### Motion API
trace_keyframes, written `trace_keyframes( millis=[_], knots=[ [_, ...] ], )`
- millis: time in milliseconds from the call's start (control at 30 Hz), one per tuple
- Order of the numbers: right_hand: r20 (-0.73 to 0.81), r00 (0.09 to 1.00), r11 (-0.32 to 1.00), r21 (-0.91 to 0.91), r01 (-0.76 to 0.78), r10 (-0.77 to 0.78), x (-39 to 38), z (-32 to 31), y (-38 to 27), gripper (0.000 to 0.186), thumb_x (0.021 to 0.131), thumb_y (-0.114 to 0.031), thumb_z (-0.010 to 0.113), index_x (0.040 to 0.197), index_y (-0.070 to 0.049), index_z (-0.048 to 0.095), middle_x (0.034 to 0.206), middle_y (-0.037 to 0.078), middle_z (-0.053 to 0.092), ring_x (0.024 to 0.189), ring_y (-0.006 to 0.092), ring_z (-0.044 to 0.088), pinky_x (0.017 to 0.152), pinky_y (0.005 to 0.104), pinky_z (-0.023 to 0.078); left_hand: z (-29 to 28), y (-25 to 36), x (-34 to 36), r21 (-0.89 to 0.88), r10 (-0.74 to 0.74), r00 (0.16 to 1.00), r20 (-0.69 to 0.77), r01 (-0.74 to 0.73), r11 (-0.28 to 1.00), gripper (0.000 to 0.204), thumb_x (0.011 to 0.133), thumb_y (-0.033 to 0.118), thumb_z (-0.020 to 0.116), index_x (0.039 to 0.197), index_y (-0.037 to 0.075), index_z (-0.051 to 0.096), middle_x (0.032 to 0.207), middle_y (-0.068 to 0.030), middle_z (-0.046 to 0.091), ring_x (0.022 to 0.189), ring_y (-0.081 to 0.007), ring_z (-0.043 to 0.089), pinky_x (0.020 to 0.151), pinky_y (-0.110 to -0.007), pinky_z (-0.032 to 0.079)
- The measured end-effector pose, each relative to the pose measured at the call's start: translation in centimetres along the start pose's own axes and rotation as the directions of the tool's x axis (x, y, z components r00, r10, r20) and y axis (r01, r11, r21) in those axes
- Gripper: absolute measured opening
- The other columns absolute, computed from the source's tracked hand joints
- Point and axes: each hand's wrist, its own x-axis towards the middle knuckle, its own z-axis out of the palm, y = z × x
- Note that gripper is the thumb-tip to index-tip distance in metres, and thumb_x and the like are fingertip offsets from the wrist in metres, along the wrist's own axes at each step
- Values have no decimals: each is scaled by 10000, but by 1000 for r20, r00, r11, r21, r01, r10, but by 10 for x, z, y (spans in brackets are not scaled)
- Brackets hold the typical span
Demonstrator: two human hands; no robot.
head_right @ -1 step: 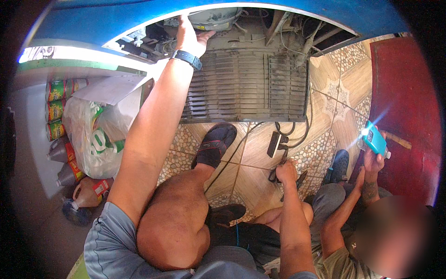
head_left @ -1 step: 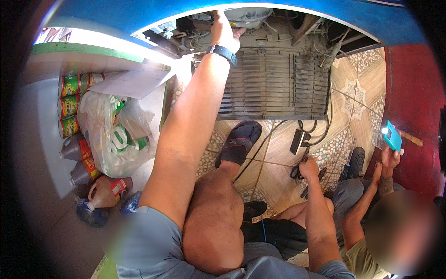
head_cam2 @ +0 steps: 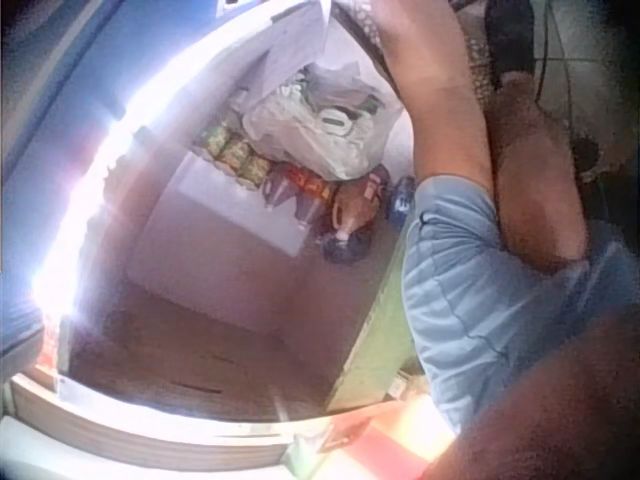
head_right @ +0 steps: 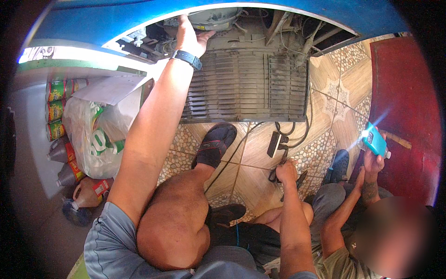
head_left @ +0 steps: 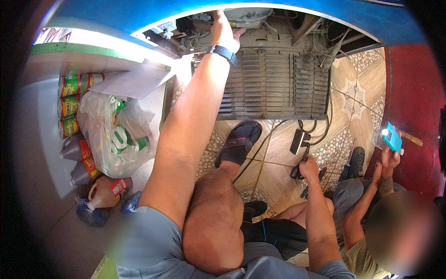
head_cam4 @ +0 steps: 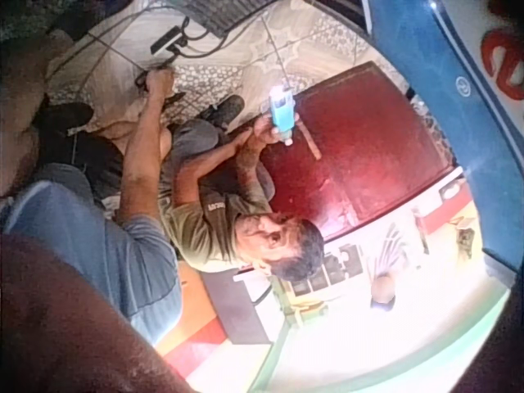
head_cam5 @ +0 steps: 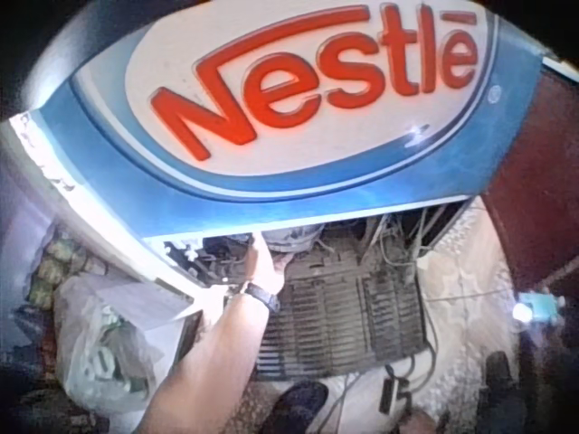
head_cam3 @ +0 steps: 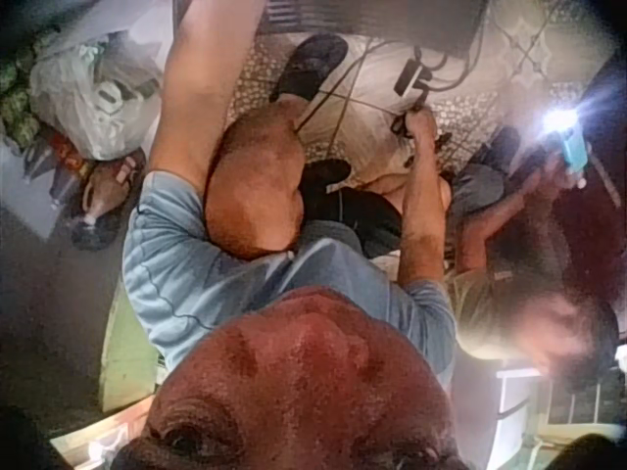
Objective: The person works on the lower electrical and mechanical components of an ice cream freezer, using pliers and a screwdriver to manipulate wires and a fan motor while sitting on the floor.
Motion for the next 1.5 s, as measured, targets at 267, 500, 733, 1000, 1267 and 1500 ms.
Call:
trace_keyframes(
  millis=[267, 500, 733, 1000, 1267, 1500],
  knots=[
    [-30, 999, 999, -33, 28, -29, -8, -4, -9, 737, 837, -286, 585, 1405, 122, 350, 1372, 331, 470, 1210, 421, 543, 1022, 441, 440, -12, -1, 6, 57, 93, 986, 138, -101, 993, 795, 933, 593, 524, 1507, 141, 209, 1533, -157, 273, 1387, -414, 313, 1095, -642, 306],
    [-34, 999, 999, -30, 10, -11, -12, -9, -12, 716, 831, -271, 575, 1396, 118, 369, 1350, 297, 512, 1211, 400, 548, 1018, 448, 441, -6, -5, 0, -2, 138, 972, 189, -140, 990, 839, 894, 631, 560, 1481, 117, 251, 1518, -149, 324, 1387, -406, 329, 1083, -662, 300],
    [-69, 998, 1000, -18, 10, -11, -12, -5, -12, 683, 830, -264, 572, 1375, 112, 404, 1346, 293, 516, 1205, 407, 548, 1018, 444, 440, -7, -4, 2, 15, 134, 976, 172, -139, 990, 855, 888, 632, 569, 1476, 98, 254, 1514, -162, 322, 1387, -407, 329, 1081, -668, 295],
    [-33, 999, 1000, -16, 26, -26, -1, 0, -3, 706, 829, -248, 562, 1391, 131, 367, 1333, 316, 516, 1201, 409, 553, 1011, 445, 448, 1, -2, -1, -1, 101, 992, 76, -101, 995, 874, 884, 643, 565, 1488, 108, 229, 1517, -153, 295, 1399, -404, 296, 1105, -656, 262],
    [-20, 1000, 999, -44, 18, -19, -5, -1, -13, 719, 832, -259, 567, 1395, 134, 354, 1316, 315, 529, 1199, 403, 556, 1010, 432, 449, -4, 6, -2, -18, 55, 995, 81, -53, 998, 860, 901, 598, 572, 1511, 130, 187, 1526, -191, 246, 1412, -422, 248, 1113, -645, 270],
    [-30, 999, 998, -57, 9, -11, -5, -1, -8, 741, 834, -257, 576, 1410, 138, 329, 1315, 320, 528, 1208, 399, 550, 1014, 428, 447, 4, 3, -8, -26, 23, 1000, -12, -24, 999, 918, 891, 560, 612, 1523, 97, 132, 1517, -227, 207, 1394, -440, 261, 1108, -639, 298]
  ],
)
